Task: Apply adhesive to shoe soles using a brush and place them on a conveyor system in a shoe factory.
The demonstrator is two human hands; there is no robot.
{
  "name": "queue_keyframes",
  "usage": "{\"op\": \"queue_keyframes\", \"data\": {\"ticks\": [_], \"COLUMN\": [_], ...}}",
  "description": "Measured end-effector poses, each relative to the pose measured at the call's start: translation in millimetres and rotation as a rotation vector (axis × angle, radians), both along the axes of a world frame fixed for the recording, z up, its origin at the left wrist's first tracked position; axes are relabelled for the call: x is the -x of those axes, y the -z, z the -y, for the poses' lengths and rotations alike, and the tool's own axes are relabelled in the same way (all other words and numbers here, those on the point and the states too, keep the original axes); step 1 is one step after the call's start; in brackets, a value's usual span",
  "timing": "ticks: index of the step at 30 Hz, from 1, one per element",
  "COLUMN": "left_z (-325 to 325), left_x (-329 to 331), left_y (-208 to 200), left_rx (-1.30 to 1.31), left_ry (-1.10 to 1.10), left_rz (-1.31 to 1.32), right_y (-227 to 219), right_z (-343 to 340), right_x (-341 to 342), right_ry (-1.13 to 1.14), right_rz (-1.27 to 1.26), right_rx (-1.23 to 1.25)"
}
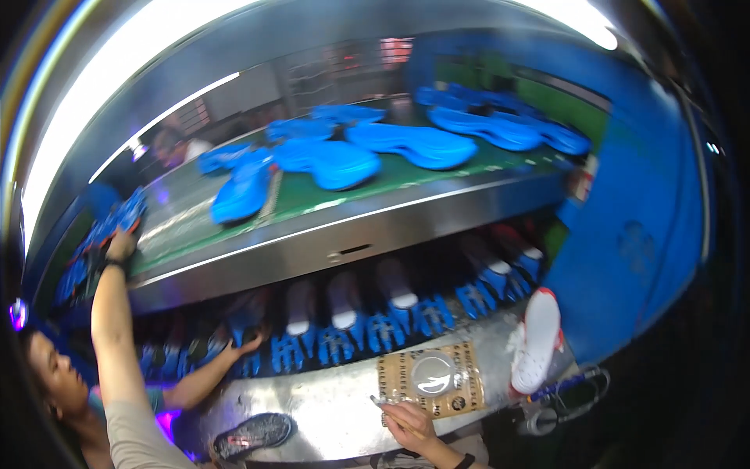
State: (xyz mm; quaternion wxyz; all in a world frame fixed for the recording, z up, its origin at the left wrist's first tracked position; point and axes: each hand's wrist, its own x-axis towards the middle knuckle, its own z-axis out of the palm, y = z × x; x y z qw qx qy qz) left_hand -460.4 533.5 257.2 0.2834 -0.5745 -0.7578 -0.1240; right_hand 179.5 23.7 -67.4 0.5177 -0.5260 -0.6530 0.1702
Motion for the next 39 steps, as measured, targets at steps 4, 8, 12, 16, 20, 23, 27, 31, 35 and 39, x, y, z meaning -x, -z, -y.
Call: {"op": "queue_keyframes", "data": {"ticks": [4,8,12,16,20,23,27,31,35,39], "left_z": [-48,-83,-93,-11,181,299,301,283,318,362], "left_x": [-42,-60,-94,-112,-249,-289,-272,-247,-279,-318], "left_y": [2,-68,-129,-213,-28,-55,-30,7,53,123], "left_rx": [0.020,0.025,0.023,-0.019,0.011,-0.110,-0.268,0.111,-0.023,0.071], "left_ry": [0.296,0.410,0.446,0.401,0.520,0.685,0.395,0.643,1.011,1.148], "left_rz": [0.024,-0.102,-0.170,-0.251,-0.273,-0.075,0.367,1.090,1.474,1.879], "right_y": [-6,-1,5,8,14,11,17,10,13,12], "right_z": [3,7,8,1,5,6,6,12,14,13], "right_x": [-3,-7,-1,9,1,1,3,4,7,6], "right_ry": [0.025,0.040,0.031,-0.035,0.035,0.025,0.024,0.014,0.017,-0.011], "right_rz": [0.008,-0.009,-0.018,-0.025,-0.031,0.008,0.016,-0.018,-0.005,-0.048], "right_rx": [0.019,-0.036,-0.014,-0.103,-0.042,-0.073,-0.074,-0.092,-0.086,-0.075]}}
